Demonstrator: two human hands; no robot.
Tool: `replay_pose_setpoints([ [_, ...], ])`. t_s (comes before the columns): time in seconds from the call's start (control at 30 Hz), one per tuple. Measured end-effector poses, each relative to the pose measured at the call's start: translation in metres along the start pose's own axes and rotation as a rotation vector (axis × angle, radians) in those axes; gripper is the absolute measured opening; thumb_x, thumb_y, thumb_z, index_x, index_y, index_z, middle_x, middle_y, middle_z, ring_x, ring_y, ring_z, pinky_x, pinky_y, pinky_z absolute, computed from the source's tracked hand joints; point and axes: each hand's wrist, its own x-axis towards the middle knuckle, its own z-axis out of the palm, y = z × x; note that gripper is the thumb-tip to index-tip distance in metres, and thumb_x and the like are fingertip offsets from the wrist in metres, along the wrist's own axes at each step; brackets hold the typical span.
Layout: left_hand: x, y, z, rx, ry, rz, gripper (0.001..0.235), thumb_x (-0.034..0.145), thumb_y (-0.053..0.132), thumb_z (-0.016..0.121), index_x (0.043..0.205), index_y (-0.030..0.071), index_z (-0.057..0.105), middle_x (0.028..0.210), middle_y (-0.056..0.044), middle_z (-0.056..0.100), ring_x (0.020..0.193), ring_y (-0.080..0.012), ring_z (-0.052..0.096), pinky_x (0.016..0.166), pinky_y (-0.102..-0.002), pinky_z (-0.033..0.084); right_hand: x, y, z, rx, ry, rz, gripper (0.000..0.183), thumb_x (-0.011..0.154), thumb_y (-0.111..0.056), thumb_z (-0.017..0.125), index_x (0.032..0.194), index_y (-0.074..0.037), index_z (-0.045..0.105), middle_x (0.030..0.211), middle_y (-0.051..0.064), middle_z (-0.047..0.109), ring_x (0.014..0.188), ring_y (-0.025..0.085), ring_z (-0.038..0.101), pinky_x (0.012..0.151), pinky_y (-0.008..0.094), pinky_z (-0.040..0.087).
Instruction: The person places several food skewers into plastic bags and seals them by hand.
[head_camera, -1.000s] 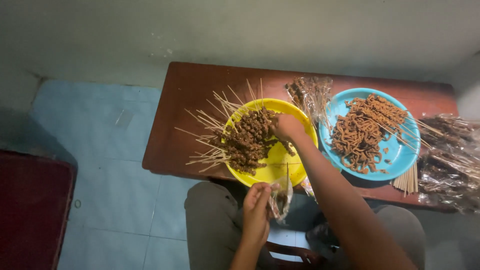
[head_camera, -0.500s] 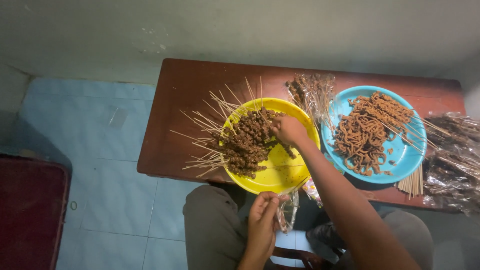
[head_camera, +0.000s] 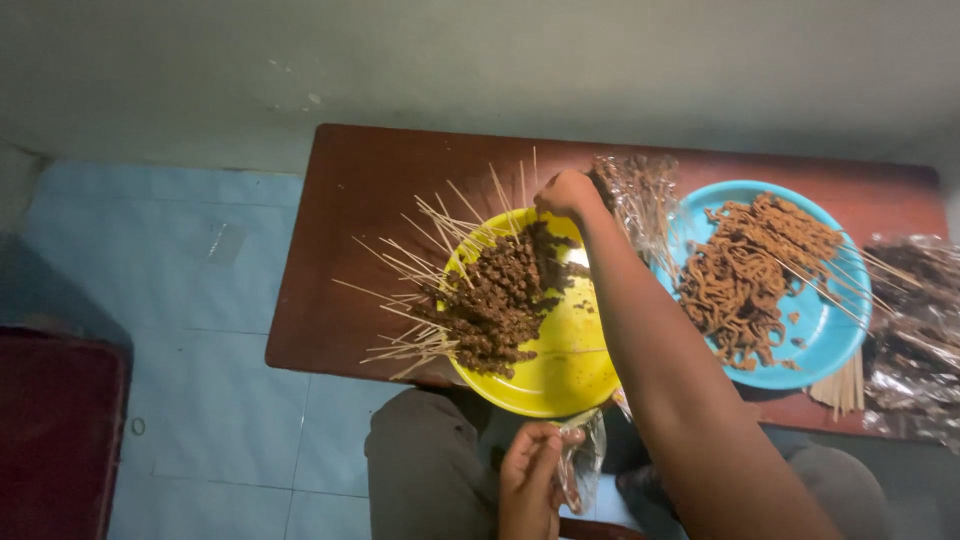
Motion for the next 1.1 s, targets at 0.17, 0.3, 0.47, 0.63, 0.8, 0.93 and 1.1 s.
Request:
replay_pose_setpoints([
  [0.17,0.01,-0.004,-0.014,-0.022,0.011,0.055,0.013,0.092,0.007,0.068,0.098,-0.002,0.062,0.1,-0.032,0.081,0.036,-0.0198,0.05,0.028,-0.03,0.038,-0.025,-0.039,-0.01,-0.178,-0.122,0.071,0.035,0.103,-0.042,0.054,0.118,-0.016,0.073,0.112,0.003,0.073,0.087,0.015,0.058,0.075,0.029,0.045],
  [0.3,-0.002,0.021,0.001,0.024,0.085,-0.051,0.016,0.094,0.011,0.068,0.099,-0.002,0.061,0.104,-0.029,0.081,0.039,-0.0211,0.049,0.032,-0.03,0.039,-0.018,-0.043,-0.007,-0.191,-0.171,0.059,0.048,0.106,-0.053,0.05,0.129,-0.018,0.073,0.112,0.008,0.076,0.083,0.016,0.065,0.079,0.033,0.055],
  [0.47,0.004,0.015,-0.004,0.002,0.104,-0.028,0.014,0.093,0.009,0.068,0.097,-0.003,0.061,0.105,-0.032,0.081,0.038,-0.0227,0.048,0.032,-0.033,0.04,-0.008,-0.042,0.01,-0.106,-0.116,0.042,0.035,0.102,-0.045,0.064,0.112,-0.015,0.078,0.105,0.006,0.074,0.077,0.014,0.061,0.073,0.024,0.055],
  [0.63,0.003,0.009,-0.008,0.017,0.087,0.006,0.013,0.094,0.007,0.067,0.099,-0.003,0.062,0.104,-0.029,0.08,0.038,-0.0216,0.045,0.031,-0.033,0.04,-0.005,-0.044,0.018,-0.007,-0.154,0.067,0.031,0.1,-0.038,0.067,0.116,-0.013,0.076,0.116,0.007,0.075,0.093,0.018,0.067,0.08,0.026,0.059],
  [0.8,0.005,0.012,-0.008,0.035,0.03,0.06,0.013,0.096,0.011,0.066,0.093,0.001,0.058,0.102,-0.025,0.081,0.039,-0.0163,0.044,0.031,-0.029,0.039,0.023,-0.022,0.019,-0.042,0.015,-0.064,0.024,0.093,-0.042,0.074,0.106,-0.023,0.082,0.102,0.005,0.079,0.095,0.022,0.071,0.086,0.038,0.051],
  [0.93,-0.006,0.024,0.001,0.03,0.083,0.031,0.012,0.096,0.01,0.066,0.099,-0.001,0.062,0.099,-0.026,0.08,0.044,-0.0184,0.05,0.034,-0.03,0.039,-0.044,-0.033,-0.012,-0.055,0.06,-0.069,0.027,0.099,-0.038,0.069,0.105,-0.013,0.08,0.109,0.009,0.078,0.09,0.021,0.071,0.08,0.036,0.061],
  [1.1,-0.015,0.032,0.011,0.051,0.05,0.102,0.007,0.096,0.01,0.066,0.099,0.004,0.063,0.103,-0.021,0.079,0.08,-0.0232,0.069,0.056,-0.031,0.049,-0.071,0.026,-0.023,-0.05,0.329,-0.351,0.01,0.088,-0.035,0.075,0.087,-0.027,0.081,0.087,-0.001,0.079,0.08,0.016,0.073,0.072,0.036,0.052],
])
